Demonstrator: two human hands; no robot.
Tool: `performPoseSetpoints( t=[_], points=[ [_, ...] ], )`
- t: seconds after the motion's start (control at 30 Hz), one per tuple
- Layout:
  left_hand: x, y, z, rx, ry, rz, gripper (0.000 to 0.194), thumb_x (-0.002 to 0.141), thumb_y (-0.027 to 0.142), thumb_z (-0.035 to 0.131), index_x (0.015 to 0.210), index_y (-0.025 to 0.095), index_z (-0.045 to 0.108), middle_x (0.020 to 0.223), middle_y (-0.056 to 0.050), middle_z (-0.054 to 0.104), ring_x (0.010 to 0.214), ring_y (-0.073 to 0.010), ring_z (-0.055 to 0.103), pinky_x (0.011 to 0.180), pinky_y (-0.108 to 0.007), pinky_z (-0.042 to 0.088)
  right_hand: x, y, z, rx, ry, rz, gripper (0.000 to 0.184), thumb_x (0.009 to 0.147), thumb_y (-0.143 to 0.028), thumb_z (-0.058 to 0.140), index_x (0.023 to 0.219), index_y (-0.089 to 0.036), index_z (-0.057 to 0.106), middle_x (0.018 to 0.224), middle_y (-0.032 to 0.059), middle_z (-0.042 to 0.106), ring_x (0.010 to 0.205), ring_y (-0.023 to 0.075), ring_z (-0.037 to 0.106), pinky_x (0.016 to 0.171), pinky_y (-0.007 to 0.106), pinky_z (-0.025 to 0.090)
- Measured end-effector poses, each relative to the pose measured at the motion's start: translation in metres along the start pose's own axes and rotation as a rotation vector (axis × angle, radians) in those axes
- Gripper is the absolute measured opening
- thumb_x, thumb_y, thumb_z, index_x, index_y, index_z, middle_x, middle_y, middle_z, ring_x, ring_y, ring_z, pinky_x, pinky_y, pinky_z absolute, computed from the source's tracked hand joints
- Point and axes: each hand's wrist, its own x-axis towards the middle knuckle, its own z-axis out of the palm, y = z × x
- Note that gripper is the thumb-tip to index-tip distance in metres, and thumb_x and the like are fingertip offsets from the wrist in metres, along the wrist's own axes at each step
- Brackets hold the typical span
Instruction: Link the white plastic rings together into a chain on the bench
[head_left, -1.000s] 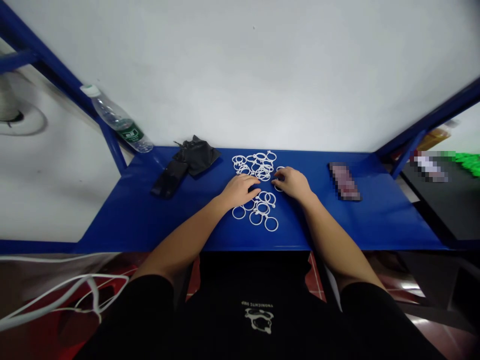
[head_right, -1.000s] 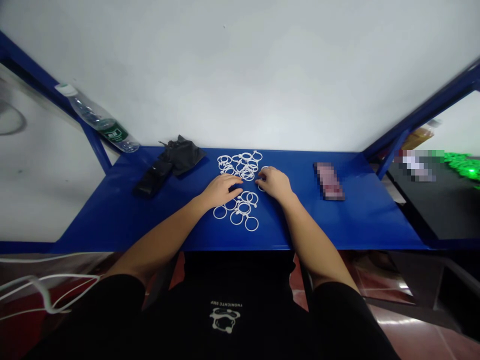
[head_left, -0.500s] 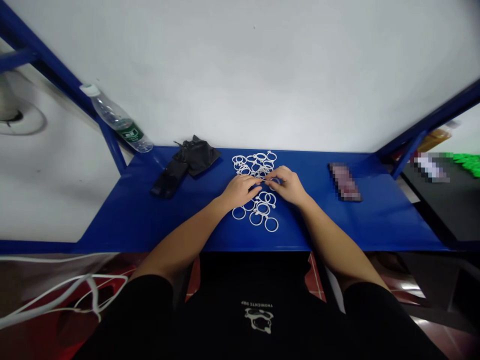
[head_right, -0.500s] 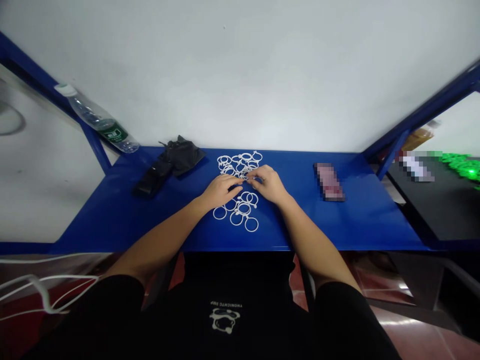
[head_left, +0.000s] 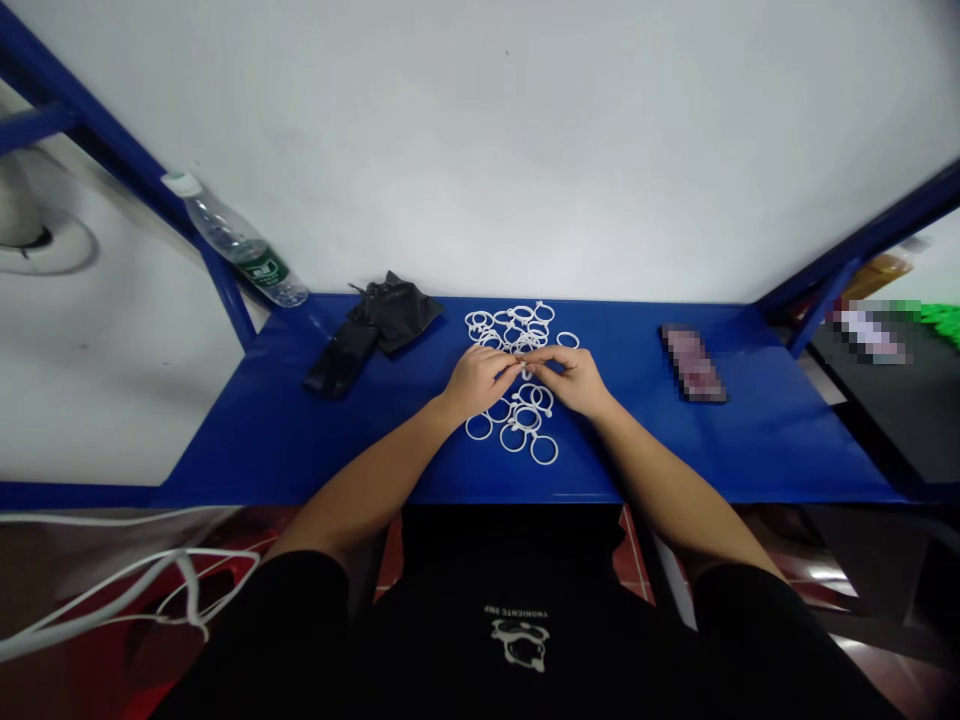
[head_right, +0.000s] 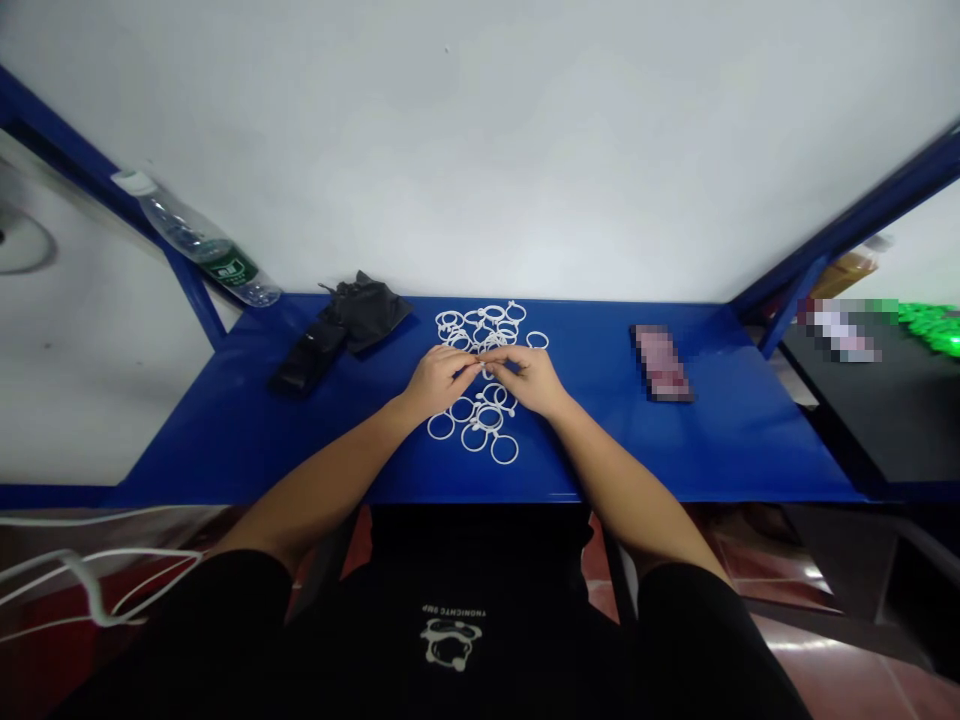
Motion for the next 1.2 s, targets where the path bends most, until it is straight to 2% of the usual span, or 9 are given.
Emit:
performPoseSetpoints(
  t=[0.1, 0.3, 0.43, 0.6, 0.77, 1.07, 1.2],
  points=[
    [0.0002, -0.0006, 0.0003, -0.002, 0.024, 0.006, 0.026, 0.11, 0.032, 0.056, 0.102, 0.02, 0.078, 0.096, -0.006, 0.082, 0.087, -0.0207, 0.075, 0.084, -0.04, 0.056, 0.0017, -0.0003, 0.0021, 0.017, 0.02, -0.008, 0.017, 0.097, -0.037, 0.07, 0.106, -0.027, 0.082, 0.097, 0.0023, 0.083, 0.089, 0.0192, 0.077, 0.088, 0.038, 0.063],
    [0.0026, -0.0013, -0.0018, -0.049, 0.036, 0.015, 0.024, 0.109, 0.033, 0.059, 0.105, 0.021, 0.079, 0.099, -0.007, 0.082, 0.092, -0.0204, 0.076, 0.088, -0.04, 0.057, 0.0057, -0.0033, 0.0007, -0.138, 0.046, -0.018, 0.013, 0.096, -0.039, 0.072, 0.098, -0.027, 0.078, 0.098, 0.0042, 0.08, 0.09, 0.0213, 0.072, 0.088, 0.04, 0.061],
    [0.0026, 0.0, -0.0024, -0.034, 0.048, 0.0, 0.025, 0.108, 0.036, 0.061, 0.097, 0.021, 0.077, 0.092, -0.005, 0.081, 0.087, -0.0199, 0.074, 0.086, -0.039, 0.056, 0.0059, -0.0004, -0.0016, -0.149, -0.009, -0.053, 0.018, 0.1, -0.04, 0.066, 0.096, -0.026, 0.077, 0.096, 0.0042, 0.079, 0.089, 0.0211, 0.073, 0.087, 0.039, 0.059],
    [0.0013, 0.0023, -0.0008, -0.044, 0.027, -0.019, 0.024, 0.109, 0.034, 0.059, 0.098, 0.02, 0.075, 0.093, -0.005, 0.078, 0.088, -0.0196, 0.073, 0.086, -0.038, 0.055, 0.0057, 0.0009, -0.0027, -0.152, -0.065, -0.079, 0.019, 0.102, -0.039, 0.062, 0.099, -0.026, 0.076, 0.099, 0.0048, 0.079, 0.092, 0.0212, 0.073, 0.089, 0.039, 0.059],
    [0.0025, 0.0032, -0.0013, -0.068, 0.076, -0.01, 0.026, 0.111, 0.035, 0.057, 0.097, 0.02, 0.073, 0.093, -0.006, 0.077, 0.089, -0.0195, 0.072, 0.086, -0.038, 0.056, 0.0059, -0.0037, -0.0009, -0.179, -0.022, -0.122, 0.019, 0.102, -0.038, 0.06, 0.101, -0.027, 0.075, 0.102, 0.0058, 0.079, 0.096, 0.0225, 0.073, 0.092, 0.041, 0.058],
    [0.0022, 0.0028, -0.0031, -0.04, 0.086, 0.039, 0.025, 0.11, 0.034, 0.058, 0.095, 0.019, 0.071, 0.089, -0.005, 0.076, 0.085, -0.0187, 0.07, 0.082, -0.036, 0.055, -0.0001, -0.007, 0.0031, -0.247, -0.048, -0.052, 0.021, 0.105, -0.036, 0.055, 0.1, -0.023, 0.071, 0.091, 0.0051, 0.076, 0.082, 0.0199, 0.069, 0.081, 0.035, 0.056],
    [0.0035, 0.001, -0.0043, -0.042, 0.053, 0.069, 0.025, 0.11, 0.032, 0.059, 0.093, 0.019, 0.07, 0.088, -0.004, 0.075, 0.083, -0.0176, 0.069, 0.08, -0.035, 0.054, 0.0009, -0.0067, 0.002, -0.245, -0.06, -0.107, 0.022, 0.105, -0.034, 0.055, 0.1, -0.023, 0.073, 0.092, 0.0054, 0.078, 0.083, 0.0196, 0.07, 0.08, 0.034, 0.056]
  ],
)
